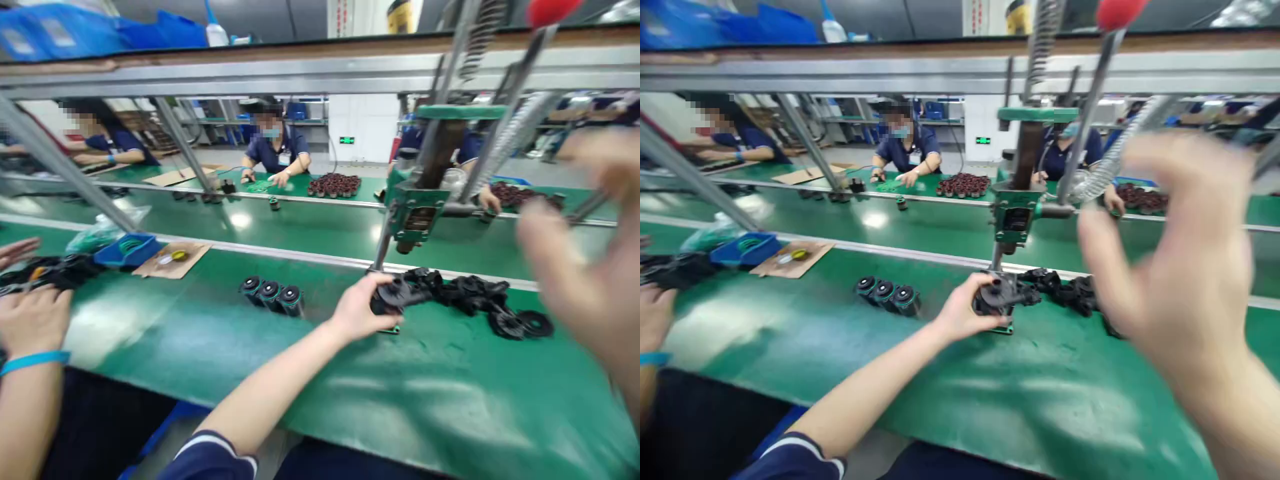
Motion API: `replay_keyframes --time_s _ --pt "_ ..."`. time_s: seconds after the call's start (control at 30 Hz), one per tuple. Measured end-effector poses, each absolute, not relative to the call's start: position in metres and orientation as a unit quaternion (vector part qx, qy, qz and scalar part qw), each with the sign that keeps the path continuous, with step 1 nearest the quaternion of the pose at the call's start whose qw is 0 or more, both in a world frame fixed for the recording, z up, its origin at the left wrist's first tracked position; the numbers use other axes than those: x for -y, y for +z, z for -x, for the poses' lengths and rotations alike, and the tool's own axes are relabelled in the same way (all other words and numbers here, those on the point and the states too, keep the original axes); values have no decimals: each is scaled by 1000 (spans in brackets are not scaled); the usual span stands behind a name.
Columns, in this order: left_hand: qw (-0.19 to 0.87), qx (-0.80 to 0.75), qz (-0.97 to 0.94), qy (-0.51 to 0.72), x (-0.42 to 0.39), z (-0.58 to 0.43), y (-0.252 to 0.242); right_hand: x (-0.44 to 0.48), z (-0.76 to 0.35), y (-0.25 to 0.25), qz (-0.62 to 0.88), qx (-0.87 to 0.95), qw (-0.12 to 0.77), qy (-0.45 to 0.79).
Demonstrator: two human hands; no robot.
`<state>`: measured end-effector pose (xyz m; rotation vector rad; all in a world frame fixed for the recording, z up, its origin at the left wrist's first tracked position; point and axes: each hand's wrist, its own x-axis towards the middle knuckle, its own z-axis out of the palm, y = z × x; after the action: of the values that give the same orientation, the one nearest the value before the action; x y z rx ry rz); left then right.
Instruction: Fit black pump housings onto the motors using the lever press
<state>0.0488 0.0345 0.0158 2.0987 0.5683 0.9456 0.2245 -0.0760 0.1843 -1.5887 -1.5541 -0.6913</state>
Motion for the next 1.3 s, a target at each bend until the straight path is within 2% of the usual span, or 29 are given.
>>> replay_keyframes --time_s 0.1,0.2,0.27,0.4,0.57,0.67,0.83,1.0,1.1,1.3 --pt "372 -235 -820 366 20 -51 -34 116 -212 58 557 763 265 -193" --pt "385 -285 -821 311 60 -67 -81 133 -206 -38 574 749 267 -194" --pt "392 -265 -834 284 69 -72 -94 136 -207 -67 593 724 292 -197" --pt "340 -177 -882 275 40 -44 -65 144 -248 -74 640 686 298 -175" --pt "83 -373 -900 209 -50 53 7 183 -375 -77 793 498 285 -205" --pt "37 -363 -925 108 -103 98 13 218 -444 -60 855 391 219 -261" --pt "133 -338 -927 92 -119 102 0 223 -466 -23 883 340 149 -287" --pt "279 -312 -903 97 -62 53 -10 147 -436 -42 856 469 123 -180" --pt "353 -278 -882 140 -25 22 -29 116 -425 -52 855 489 116 -132" --pt "494 -291 -791 215 9 -13 -64 130 -384 -46 832 540 85 -98"
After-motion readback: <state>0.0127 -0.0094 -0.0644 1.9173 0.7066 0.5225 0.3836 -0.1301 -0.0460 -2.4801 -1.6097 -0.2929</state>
